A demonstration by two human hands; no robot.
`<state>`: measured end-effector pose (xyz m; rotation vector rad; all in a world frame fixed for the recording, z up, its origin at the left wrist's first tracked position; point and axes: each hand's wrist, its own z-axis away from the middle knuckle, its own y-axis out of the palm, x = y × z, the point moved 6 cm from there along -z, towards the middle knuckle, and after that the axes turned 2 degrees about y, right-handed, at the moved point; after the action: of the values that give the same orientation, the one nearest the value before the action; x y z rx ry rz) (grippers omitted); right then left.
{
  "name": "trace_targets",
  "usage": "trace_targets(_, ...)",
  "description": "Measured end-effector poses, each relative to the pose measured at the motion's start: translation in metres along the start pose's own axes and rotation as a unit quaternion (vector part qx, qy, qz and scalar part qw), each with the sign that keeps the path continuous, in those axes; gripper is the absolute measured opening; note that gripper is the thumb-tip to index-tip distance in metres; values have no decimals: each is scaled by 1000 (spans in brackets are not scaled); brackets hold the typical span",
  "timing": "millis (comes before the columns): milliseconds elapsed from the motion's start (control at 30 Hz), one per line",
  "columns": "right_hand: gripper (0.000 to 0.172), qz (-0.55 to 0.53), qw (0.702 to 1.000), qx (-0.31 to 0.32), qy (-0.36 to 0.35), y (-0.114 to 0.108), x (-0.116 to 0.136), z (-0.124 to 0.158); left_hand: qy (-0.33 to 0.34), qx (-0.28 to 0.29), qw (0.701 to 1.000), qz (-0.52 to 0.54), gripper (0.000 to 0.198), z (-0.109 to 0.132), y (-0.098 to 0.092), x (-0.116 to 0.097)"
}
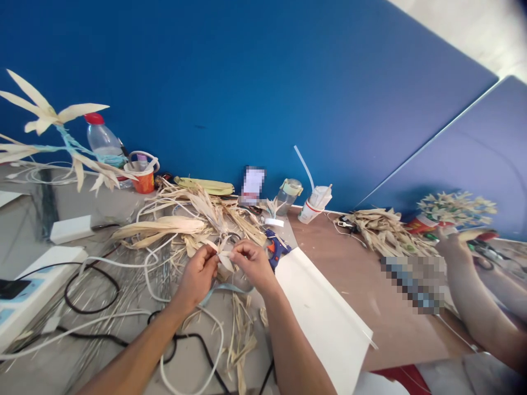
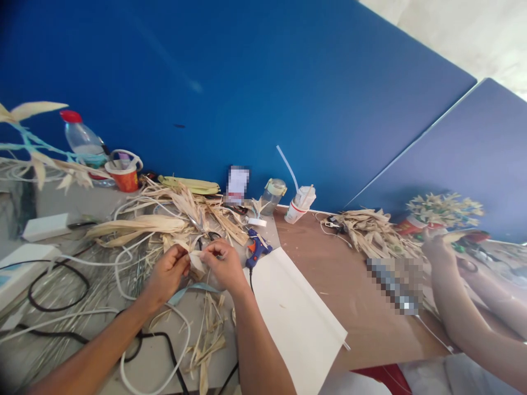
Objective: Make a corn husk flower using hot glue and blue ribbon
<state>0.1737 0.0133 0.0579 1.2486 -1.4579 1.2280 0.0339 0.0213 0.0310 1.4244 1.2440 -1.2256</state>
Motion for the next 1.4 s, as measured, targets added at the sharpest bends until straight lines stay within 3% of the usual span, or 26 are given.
trace_targets(233, 25, -163, 983, 16, 87, -1, -10, 2, 9, 22, 1000, 3, 11, 2, 3, 6)
trace_targets(467, 24, -182, 971, 6, 155, 6, -11, 3, 31, 47, 997, -53, 10, 5, 6, 3)
trace_targets(700, 25, -229, 950, -21, 213, 9, -30, 3, 21, 52, 998, -20, 10, 5, 8, 7)
trace_targets(767, 22, -198, 963, -82, 161, -2, -27, 1, 12, 34, 999, -20, 10, 4, 4, 11)
trace_targets(867, 16, -57, 982, -182, -8, -20, 1, 4, 5, 5, 999, -43, 11, 1, -1, 16)
trace_targets(933, 13, 69, 972, -182, -129, -17, 24, 11, 13, -6, 999, -48, 13, 0, -4, 17)
trace_targets(1000, 15, 186, 950, -139, -211, -3, 39, 18, 26, -14, 999, -42, 13, -1, -5, 17)
trace_targets(1100, 20, 315, 911, -102, -247, 17, 42, 23, 40, -24, 998, -38, 12, -1, -7, 18)
trace_targets(1200, 14, 370, 886, -124, -250, 26, 39, 24, 34, -24, 998, -48, 12, 0, -8, 19)
trace_targets(1400, 15, 301, 899, -179, -262, 21, 37, 27, 6, -13, 1000, -11, 15, 3, -3, 17)
